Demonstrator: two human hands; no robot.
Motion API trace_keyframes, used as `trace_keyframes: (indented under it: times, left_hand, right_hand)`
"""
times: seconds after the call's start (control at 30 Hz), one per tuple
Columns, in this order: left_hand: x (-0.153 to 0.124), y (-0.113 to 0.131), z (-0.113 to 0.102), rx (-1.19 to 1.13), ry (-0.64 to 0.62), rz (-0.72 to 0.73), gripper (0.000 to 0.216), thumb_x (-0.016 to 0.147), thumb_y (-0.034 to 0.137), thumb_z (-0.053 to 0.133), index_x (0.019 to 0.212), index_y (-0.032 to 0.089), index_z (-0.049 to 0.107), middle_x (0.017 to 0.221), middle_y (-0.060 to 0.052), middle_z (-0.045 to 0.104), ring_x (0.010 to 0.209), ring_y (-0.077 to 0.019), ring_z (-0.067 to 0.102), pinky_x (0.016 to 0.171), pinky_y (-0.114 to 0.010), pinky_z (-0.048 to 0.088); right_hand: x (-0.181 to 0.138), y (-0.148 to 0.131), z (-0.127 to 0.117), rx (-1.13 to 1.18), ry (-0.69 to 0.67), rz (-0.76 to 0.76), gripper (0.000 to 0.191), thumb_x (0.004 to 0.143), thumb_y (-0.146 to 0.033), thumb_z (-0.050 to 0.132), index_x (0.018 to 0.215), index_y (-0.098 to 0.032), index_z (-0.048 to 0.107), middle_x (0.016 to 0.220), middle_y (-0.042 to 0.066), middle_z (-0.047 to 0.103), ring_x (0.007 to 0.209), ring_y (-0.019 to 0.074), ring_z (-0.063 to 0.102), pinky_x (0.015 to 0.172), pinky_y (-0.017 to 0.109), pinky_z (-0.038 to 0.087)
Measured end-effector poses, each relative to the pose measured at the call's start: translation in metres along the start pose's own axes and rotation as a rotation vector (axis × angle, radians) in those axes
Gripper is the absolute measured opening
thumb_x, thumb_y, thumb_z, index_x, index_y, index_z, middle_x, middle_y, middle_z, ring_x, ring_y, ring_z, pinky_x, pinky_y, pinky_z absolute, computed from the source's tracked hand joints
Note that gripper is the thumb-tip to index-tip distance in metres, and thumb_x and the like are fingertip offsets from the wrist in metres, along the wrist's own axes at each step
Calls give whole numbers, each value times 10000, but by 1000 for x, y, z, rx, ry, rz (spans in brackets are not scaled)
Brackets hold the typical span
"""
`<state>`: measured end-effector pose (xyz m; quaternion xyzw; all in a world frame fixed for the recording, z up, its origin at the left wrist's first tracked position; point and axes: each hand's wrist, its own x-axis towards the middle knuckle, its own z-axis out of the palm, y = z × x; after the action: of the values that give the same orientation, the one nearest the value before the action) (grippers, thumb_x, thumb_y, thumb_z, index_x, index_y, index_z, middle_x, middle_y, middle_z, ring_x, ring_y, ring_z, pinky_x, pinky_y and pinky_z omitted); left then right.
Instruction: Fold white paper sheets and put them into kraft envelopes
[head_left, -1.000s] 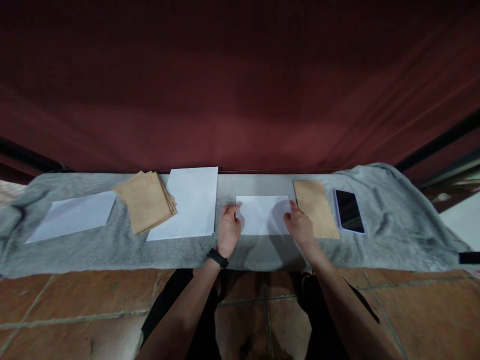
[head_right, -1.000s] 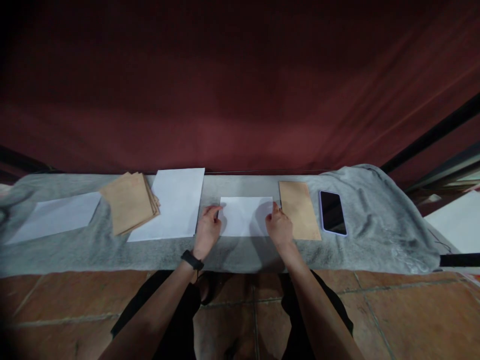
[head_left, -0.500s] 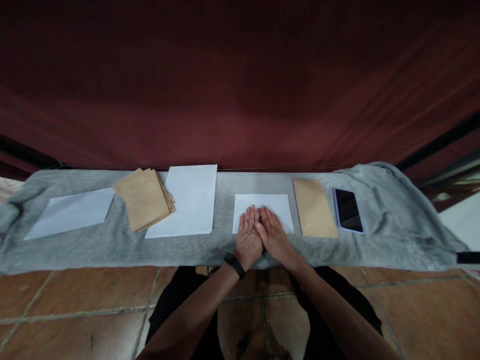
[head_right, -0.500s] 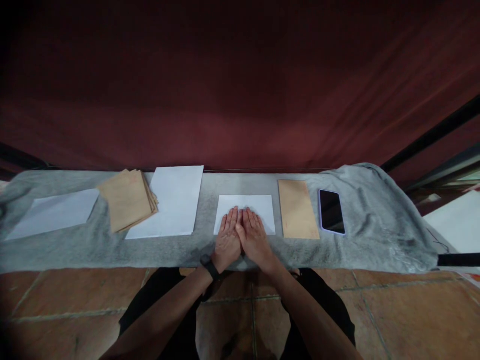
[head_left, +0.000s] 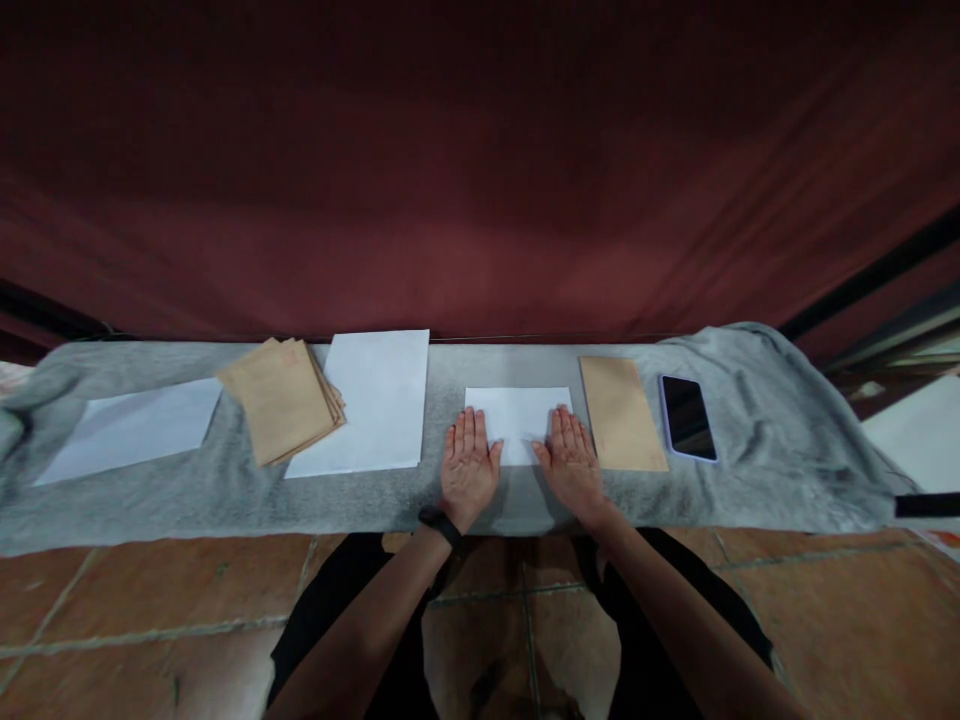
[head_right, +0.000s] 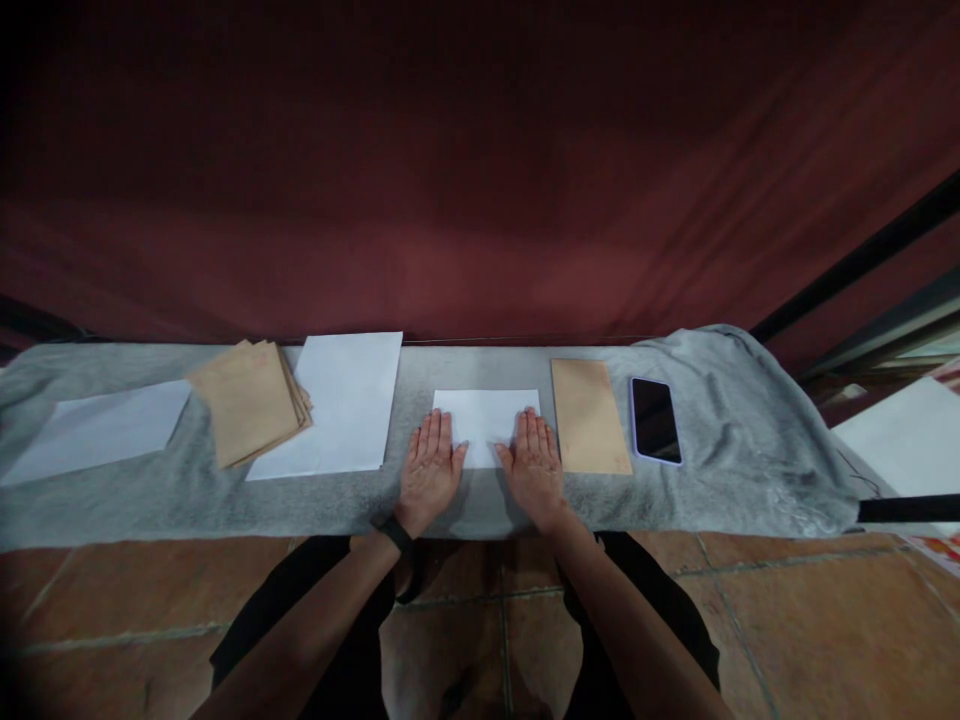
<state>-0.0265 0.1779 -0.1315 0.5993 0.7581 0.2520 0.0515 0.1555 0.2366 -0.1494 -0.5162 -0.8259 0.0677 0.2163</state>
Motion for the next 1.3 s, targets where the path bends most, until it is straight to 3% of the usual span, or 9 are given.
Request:
trace_keyframes:
  times: [0.17,0.3,0.47,0.6,1.03,1.3]
  left_hand:
    - [4,-7,-6,21,23,-38,608,1033,366,390,1562,67,380,1638,-215,345,1554,-323,276,1277,-550,196]
    - [18,6,-6,-4,43,12,603,1025,329,378,1578,88,361,1665,-180,312,1578,-300,207,1290,-539,157]
    - [41,30,12,0,-131,138,581,1017,276,347,1575,119,381,1659,-133,352,1582,-276,198,1286,-520,188]
    - [52,36,26,23,-199,152,590,988,198,335,1568,107,398,1655,-137,355,1578,-274,212,1288,-513,184]
    - [55,8,17,16,-78,38,611,1031,373,368,1540,37,410,1640,-219,343,1564,-305,253,1278,-508,197]
    - [49,-1,11,238,-55,-17,671,1052,451,326,1550,4,383,1643,-230,324,1555,-313,279,1276,-495,221]
  right_hand:
    - [-1,2,-1,17,31,39,709,1071,-488,341,1592,-9,313,1641,254,314,1529,370,313,1227,572,292]
    - [14,-4,-4,61,40,51,655,1076,-431,305,1588,-24,333,1632,246,343,1540,362,293,1227,605,272]
    - [45,-21,0,139,-86,-37,601,1085,-377,187,1572,-102,406,1631,148,396,1552,260,289,1266,511,234]
    - [57,-27,9,129,-138,-39,606,1086,-380,174,1543,-107,462,1609,144,433,1534,249,332,1273,488,211]
    - [57,-7,20,34,-20,15,610,1073,-413,359,1558,-46,407,1623,208,380,1526,312,341,1250,517,241]
    - [49,10,22,-102,68,36,686,1082,-472,310,1536,35,399,1580,280,417,1484,350,395,1204,525,324]
